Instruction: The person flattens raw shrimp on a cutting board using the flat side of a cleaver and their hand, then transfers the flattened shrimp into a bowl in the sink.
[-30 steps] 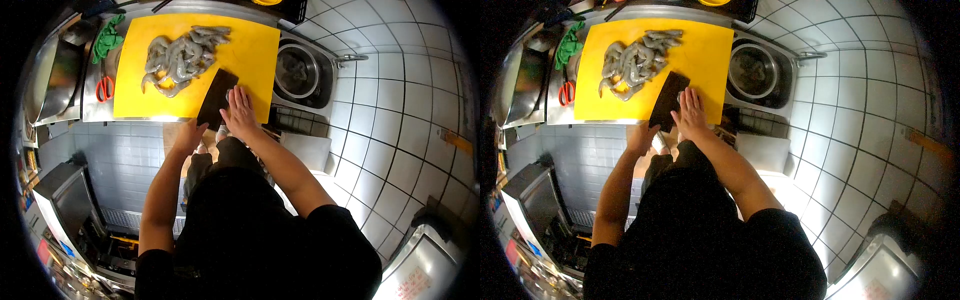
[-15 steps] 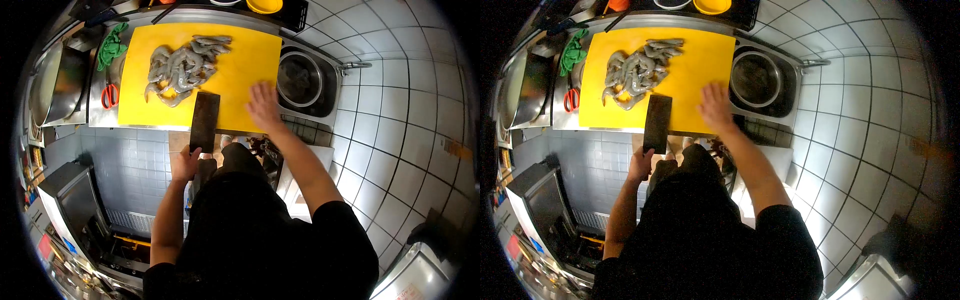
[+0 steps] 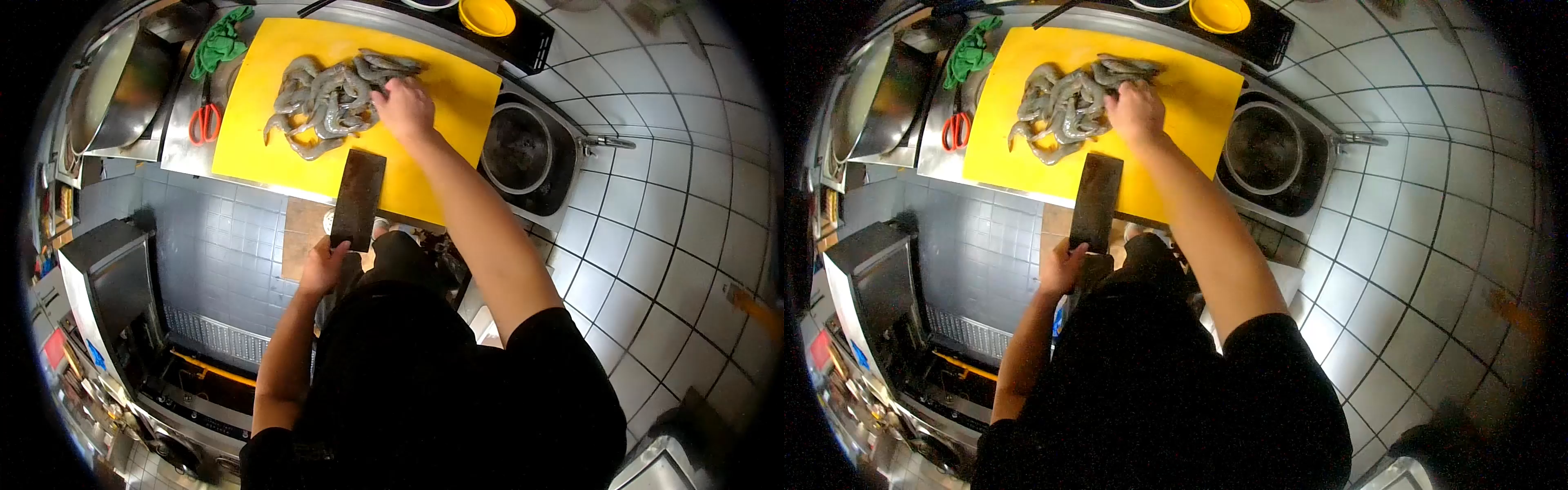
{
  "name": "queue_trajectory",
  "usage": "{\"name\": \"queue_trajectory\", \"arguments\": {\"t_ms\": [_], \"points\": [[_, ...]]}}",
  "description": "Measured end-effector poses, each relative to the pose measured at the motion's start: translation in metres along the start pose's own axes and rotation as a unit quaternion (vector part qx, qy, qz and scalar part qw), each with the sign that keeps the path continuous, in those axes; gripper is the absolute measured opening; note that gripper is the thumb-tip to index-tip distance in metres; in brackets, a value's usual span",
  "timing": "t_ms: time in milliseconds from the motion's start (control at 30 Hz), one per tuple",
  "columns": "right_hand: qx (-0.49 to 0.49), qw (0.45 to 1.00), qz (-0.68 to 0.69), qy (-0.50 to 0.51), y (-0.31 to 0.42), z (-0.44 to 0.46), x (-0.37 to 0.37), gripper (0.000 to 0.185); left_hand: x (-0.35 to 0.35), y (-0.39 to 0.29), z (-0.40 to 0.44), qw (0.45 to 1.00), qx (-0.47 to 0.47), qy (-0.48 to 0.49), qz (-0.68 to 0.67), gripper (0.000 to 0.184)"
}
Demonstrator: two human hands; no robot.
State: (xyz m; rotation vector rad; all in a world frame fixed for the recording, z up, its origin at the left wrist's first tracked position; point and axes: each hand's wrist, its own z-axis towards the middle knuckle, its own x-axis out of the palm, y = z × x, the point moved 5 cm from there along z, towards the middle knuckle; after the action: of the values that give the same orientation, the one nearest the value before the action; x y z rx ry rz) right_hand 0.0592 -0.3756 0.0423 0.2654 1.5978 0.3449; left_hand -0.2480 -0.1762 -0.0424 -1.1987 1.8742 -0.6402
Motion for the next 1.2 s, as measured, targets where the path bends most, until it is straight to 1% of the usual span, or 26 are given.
{"name": "queue_trajectory", "arguments": {"t_ms": [33,133,233,267,300,333,367,433,533,633,667,767,833,900,1000,1033,1100,1200], "points": [[0.039,0.999,-0.009,0.023,0.009,0.007,0.007,0.035,0.000,0.001,0.001,1.000,-0.001,-0.001,-0.020,0.040],[0.066,0.997,-0.035,0.035,0.025,0.019,0.025,0.037,-0.003,-0.010,-0.005,0.999,-0.039,0.006,0.016,0.039],[0.042,0.997,0.031,0.051,0.011,0.024,0.036,0.035,-0.005,-0.020,-0.010,0.999,-0.016,0.006,-0.030,0.039],[0.058,0.995,0.038,0.074,0.002,0.024,0.036,0.034,-0.004,-0.011,-0.009,1.000,-0.007,0.002,-0.026,0.040],[0.056,0.992,0.083,0.078,-0.007,0.021,0.031,0.034,0.001,0.003,-0.005,1.000,0.004,-0.001,-0.023,0.040],[0.038,0.988,0.111,0.103,-0.019,0.018,0.027,0.035,0.005,0.012,-0.003,1.000,0.015,-0.002,-0.020,0.040],[0.020,0.982,0.138,0.128,-0.032,0.015,0.021,0.035,0.006,0.015,-0.003,0.999,0.007,0.003,-0.039,0.041],[0.047,0.960,0.194,0.196,-0.057,-0.001,0.002,0.036,0.008,0.019,-0.001,0.997,-0.008,0.012,-0.074,0.041],[0.002,0.928,0.222,0.300,-0.087,-0.032,-0.012,0.035,-0.001,0.014,0.000,0.999,-0.017,0.024,-0.037,0.042],[0.012,0.893,0.093,0.440,-0.092,-0.056,-0.024,0.035,-0.006,0.013,0.005,1.000,0.022,0.013,-0.014,0.042],[0.006,0.897,0.102,0.430,-0.093,-0.059,-0.022,0.034,-0.007,0.014,0.006,0.999,0.019,0.019,-0.021,0.042],[0.001,0.934,0.080,0.350,-0.095,-0.056,-0.016,0.033,-0.015,0.003,0.007,0.999,0.006,0.035,-0.029,0.042],[-0.041,0.954,0.093,0.283,-0.096,-0.054,-0.013,0.031,-0.023,-0.007,0.006,0.999,-0.008,0.047,-0.011,0.041],[-0.072,0.969,0.114,0.208,-0.095,-0.052,-0.016,0.027,-0.027,-0.014,0.003,0.998,-0.019,0.054,-0.021,0.041],[0.023,0.978,0.165,0.128,-0.103,-0.042,-0.026,0.027,-0.024,-0.005,0.005,0.996,-0.044,0.069,-0.045,0.041],[0.047,0.975,0.186,0.110,-0.101,-0.035,-0.039,0.032,-0.022,-0.002,0.006,0.994,-0.054,0.075,-0.055,0.040],[0.097,0.966,0.227,0.071,-0.104,-0.018,-0.067,0.051,-0.023,0.000,0.006,0.997,-0.028,0.059,-0.031,0.040],[0.069,0.993,0.010,0.100,-0.130,0.006,-0.068,0.092,-0.024,-0.008,0.004,0.999,0.036,0.025,-0.013,0.041]]}}
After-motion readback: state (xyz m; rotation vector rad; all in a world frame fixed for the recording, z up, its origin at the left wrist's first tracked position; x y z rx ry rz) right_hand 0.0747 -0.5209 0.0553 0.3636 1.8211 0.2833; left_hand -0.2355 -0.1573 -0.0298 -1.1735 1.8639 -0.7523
